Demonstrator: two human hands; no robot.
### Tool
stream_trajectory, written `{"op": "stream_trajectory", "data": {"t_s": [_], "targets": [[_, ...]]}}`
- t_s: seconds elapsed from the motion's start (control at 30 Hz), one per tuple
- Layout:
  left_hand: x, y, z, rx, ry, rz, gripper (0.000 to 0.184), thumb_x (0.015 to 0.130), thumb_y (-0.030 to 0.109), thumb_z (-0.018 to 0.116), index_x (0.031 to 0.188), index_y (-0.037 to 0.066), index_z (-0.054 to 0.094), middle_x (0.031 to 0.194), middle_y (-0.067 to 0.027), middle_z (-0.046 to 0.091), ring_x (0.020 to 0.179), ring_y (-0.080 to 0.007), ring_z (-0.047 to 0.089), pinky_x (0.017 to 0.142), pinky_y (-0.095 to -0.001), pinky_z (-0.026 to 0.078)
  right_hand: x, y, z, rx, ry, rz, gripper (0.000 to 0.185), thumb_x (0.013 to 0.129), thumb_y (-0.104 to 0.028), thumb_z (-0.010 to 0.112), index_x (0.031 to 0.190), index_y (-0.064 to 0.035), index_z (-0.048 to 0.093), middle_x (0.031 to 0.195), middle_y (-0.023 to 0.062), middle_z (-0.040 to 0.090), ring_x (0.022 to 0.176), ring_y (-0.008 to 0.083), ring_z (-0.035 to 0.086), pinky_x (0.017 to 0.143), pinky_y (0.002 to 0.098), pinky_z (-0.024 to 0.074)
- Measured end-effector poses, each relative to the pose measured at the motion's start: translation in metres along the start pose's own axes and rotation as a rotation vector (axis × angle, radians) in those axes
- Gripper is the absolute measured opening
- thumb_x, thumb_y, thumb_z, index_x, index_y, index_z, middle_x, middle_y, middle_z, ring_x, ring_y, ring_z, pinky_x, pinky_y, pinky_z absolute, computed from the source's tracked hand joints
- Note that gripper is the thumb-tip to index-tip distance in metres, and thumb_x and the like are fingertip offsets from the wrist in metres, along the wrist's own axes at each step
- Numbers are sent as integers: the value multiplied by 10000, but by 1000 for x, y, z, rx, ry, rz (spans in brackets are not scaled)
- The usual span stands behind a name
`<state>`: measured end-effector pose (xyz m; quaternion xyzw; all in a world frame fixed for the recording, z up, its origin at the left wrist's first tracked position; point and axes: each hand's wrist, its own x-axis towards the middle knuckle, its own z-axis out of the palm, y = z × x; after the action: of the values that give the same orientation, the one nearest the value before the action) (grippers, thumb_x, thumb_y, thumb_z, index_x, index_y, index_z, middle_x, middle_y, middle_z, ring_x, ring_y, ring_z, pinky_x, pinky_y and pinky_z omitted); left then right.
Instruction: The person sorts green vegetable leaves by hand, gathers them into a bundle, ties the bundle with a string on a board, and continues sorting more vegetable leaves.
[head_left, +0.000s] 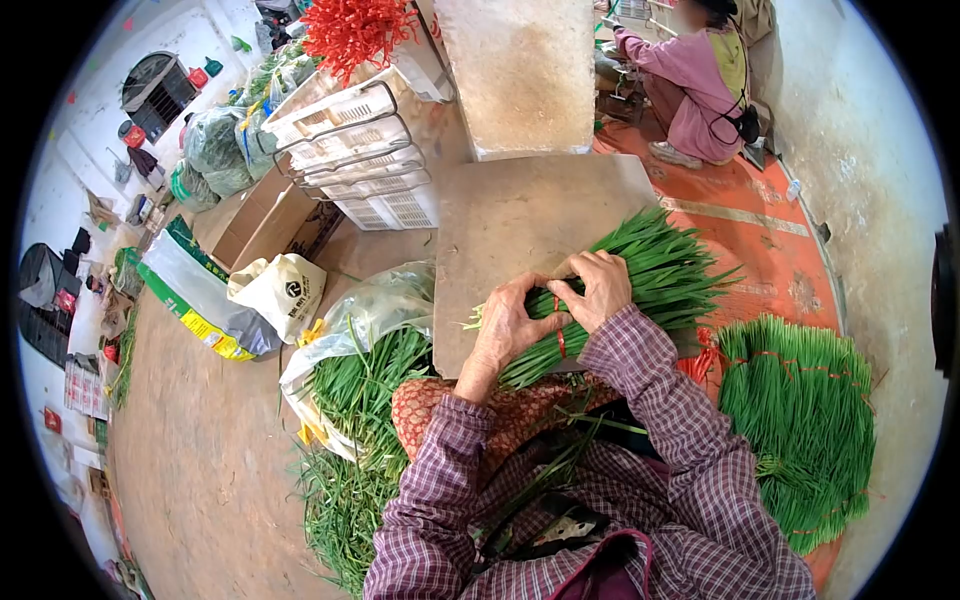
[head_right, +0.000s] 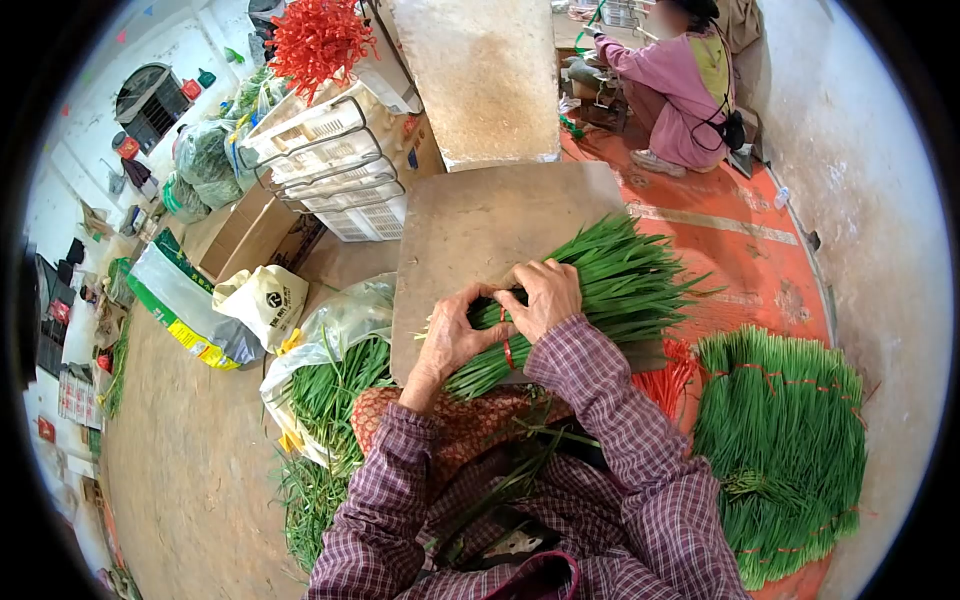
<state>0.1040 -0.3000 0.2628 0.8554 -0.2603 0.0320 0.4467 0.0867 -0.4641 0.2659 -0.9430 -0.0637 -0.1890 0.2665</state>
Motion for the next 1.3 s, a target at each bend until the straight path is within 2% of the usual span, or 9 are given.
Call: {"op": "stream_trajectory", "data": {"t_s": [0.2, 0.37, 0.57, 0.67, 0.83, 0.9, 0.93, 1.07, 1.3], "targets": [[7, 4, -8, 6, -123, -91, 780, 598, 419, 812, 1200, 21, 516, 980, -198, 644, 955, -325, 624, 843, -423, 474, 5, -5, 4, 85, 185, -230, 135, 778, -212, 657, 792, -85, 612, 780, 42, 615, 819, 243, 547, 896, 400, 360], [-3, 17, 0, 691, -271, 0, 1272, 484, 573, 816, 1374, -103, 210, 1340, -231, 418, 1279, -339, 386, 1091, -492, 244, 17, 1, 12, 248, 143, -167, 160, 810, -238, 634, 816, -82, 597, 721, 51, 598, 754, 239, 550, 931, 411, 345], [10, 6, 0, 721, -194, 47, 1008, 454, 519, 844, 1199, -38, 455, 1167, -179, 558, 1095, -315, 543, 920, -441, 432, 21, -10, 2, 678, 146, -81, 140, 784, -149, 649, 799, -25, 585, 726, 92, 578, 734, 240, 547, 744, 355, 446], [33, 2, -17, 542, -250, 40, 660, 494, 427, 843, 997, 70, 608, 794, -117, 661, 775, -321, 649, 671, -399, 520, 24, -27, -17, 632, 131, -241, 144, 772, -100, 671, 813, 5, 579, 771, 109, 570, 738, 215, 568, 691, 346, 460], [45, 8, -29, 509, -475, -46, 750, 477, 487, 843, 1040, 54, 601, 850, -131, 660, 865, -318, 640, 774, -428, 496, 27, -16, -7, 794, 73, -86, 132, 806, -100, 664, 833, -2, 580, 809, 75, 593, 817, 151, 566, 735, 295, 462], [33, 9, -21, 662, -134, 188, 807, 459, 518, 840, 1043, 16, 600, 987, -146, 640, 999, -310, 600, 917, -491, 411, 31, -8, 3, 1131, 71, 98, 125, 827, -104, 656, 852, -10, 579, 837, 40, 600, 810, 122, 556, 740, 282, 468], [29, 10, -17, 670, -58, 209, 710, 570, 473, 807, 1039, -17, 598, 1092, -149, 606, 1073, -304, 556, 999, -536, 316, 32, -2, 5, 1125, 62, 84, 115, 841, -98, 643, 871, -11, 576, 846, 21, 594, 799, 114, 551, 743, 269, 469], [19, 33, -5, 396, 125, 107, 367, 798, 229, 659, 1059, -21, 592, 971, -156, 642, 928, -312, 606, 963, -492, 375, 37, 8, 12, 1113, 65, 80, 95, 850, -78, 628, 881, -9, 570, 845, 27, 595, 805, 107, 553, 749, 251, 464], [18, 23, 30, 327, 530, 80, 112, 811, 111, 616, 887, 37, 650, 898, -119, 656, 901, -275, 613, 966, -486, 372, 43, 21, 27, 1198, 138, 179, 71, 859, -77, 629, 891, -24, 594, 847, 22, 602, 806, 106, 549, 779, 258, 451]]}}
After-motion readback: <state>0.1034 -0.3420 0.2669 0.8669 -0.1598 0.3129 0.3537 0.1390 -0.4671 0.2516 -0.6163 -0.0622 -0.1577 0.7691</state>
